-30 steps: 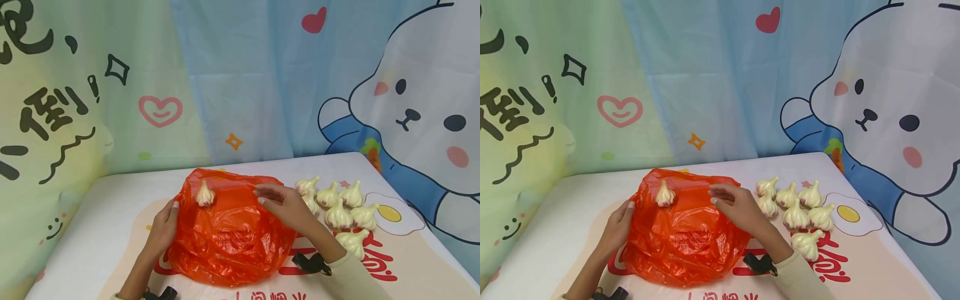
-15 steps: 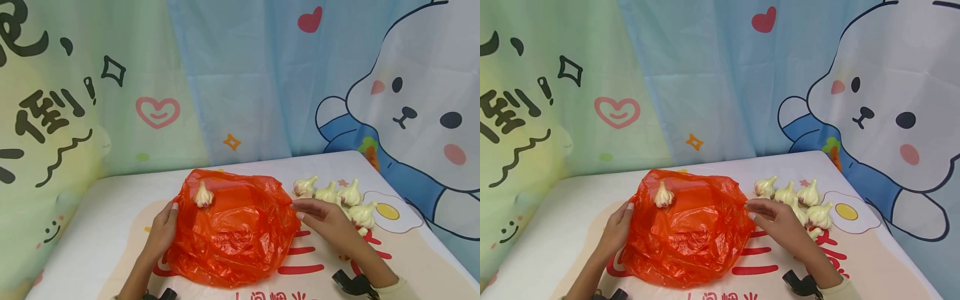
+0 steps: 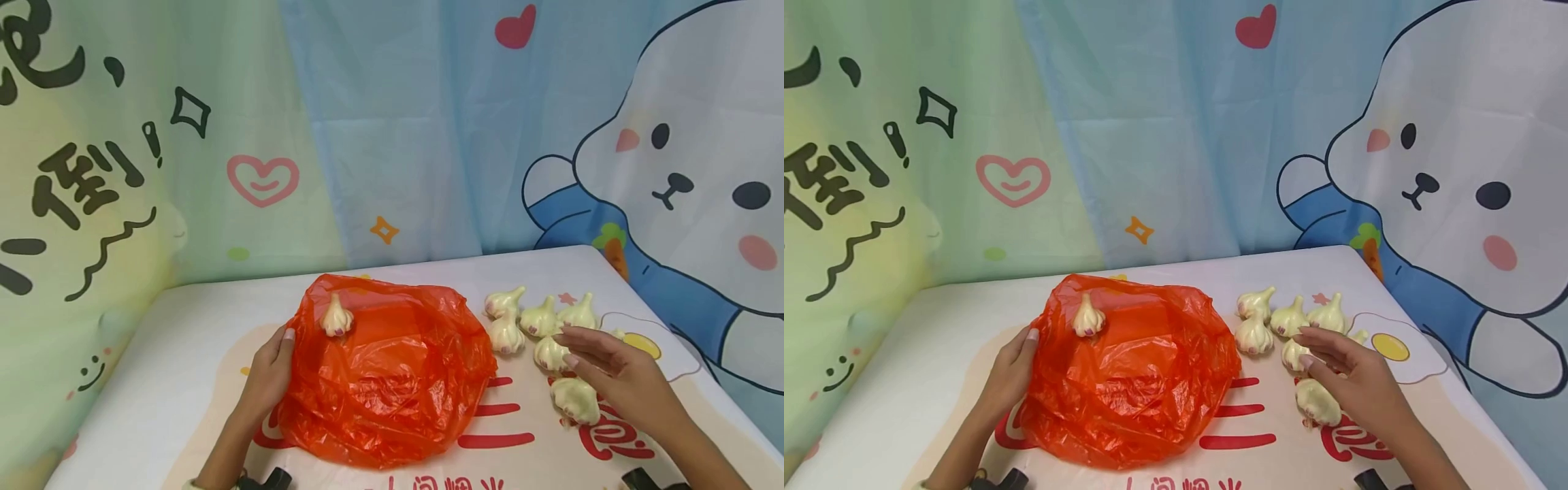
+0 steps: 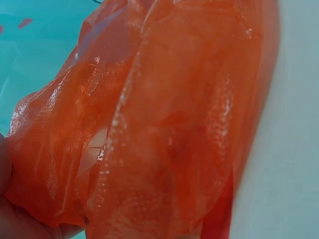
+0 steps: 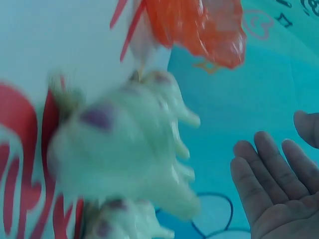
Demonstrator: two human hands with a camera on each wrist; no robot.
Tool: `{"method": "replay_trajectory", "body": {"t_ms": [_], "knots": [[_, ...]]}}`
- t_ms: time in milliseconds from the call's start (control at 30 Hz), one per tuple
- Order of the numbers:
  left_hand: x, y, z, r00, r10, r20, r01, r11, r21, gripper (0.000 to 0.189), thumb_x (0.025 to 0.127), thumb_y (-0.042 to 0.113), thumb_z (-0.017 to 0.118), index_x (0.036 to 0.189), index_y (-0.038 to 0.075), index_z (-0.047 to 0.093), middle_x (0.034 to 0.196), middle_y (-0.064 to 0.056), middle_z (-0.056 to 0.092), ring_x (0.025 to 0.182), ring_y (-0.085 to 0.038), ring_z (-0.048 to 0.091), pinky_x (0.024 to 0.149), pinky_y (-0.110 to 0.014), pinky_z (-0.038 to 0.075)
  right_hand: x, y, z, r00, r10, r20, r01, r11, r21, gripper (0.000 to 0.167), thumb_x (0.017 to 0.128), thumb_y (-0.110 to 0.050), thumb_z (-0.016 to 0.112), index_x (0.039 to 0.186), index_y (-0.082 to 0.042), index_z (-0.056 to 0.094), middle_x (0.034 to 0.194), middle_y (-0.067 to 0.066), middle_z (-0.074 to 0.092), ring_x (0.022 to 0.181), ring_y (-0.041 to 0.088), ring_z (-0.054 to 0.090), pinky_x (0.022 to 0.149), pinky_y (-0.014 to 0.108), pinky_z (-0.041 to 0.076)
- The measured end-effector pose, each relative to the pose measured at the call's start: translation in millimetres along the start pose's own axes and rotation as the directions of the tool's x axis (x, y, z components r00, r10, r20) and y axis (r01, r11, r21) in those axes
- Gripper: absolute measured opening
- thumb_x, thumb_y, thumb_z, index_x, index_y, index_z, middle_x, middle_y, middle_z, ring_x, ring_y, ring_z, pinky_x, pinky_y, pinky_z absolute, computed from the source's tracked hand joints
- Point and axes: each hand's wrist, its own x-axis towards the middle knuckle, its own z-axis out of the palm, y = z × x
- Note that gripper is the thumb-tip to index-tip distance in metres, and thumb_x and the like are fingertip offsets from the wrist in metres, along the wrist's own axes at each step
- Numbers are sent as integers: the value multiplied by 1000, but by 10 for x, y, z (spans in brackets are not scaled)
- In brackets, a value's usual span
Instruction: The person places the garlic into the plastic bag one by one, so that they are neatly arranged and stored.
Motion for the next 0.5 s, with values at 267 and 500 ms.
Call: {"method": "replay_trajectory", "body": {"t_ms": [267,500], "knots": [[-1,-11,5,1000,5,6,-5,1000,-9,64,105,49,29,152,6,30,145,-14,44,124,-32,50,101,-50,41,-64,220,-219,989,111,-102,-120,989,-91,51,95,-21,66,138,-2,49,118,19,64,92,-23,46,66,9,49],[-6,-18,-14,1000,8,4,-8,1000,-10,63,105,48,29,152,7,31,144,-14,45,122,-32,51,101,-50,41,-124,436,-234,984,150,-92,-158,983,-93,48,95,-15,64,138,2,48,115,22,64,90,-22,47,65,9,50]]}}
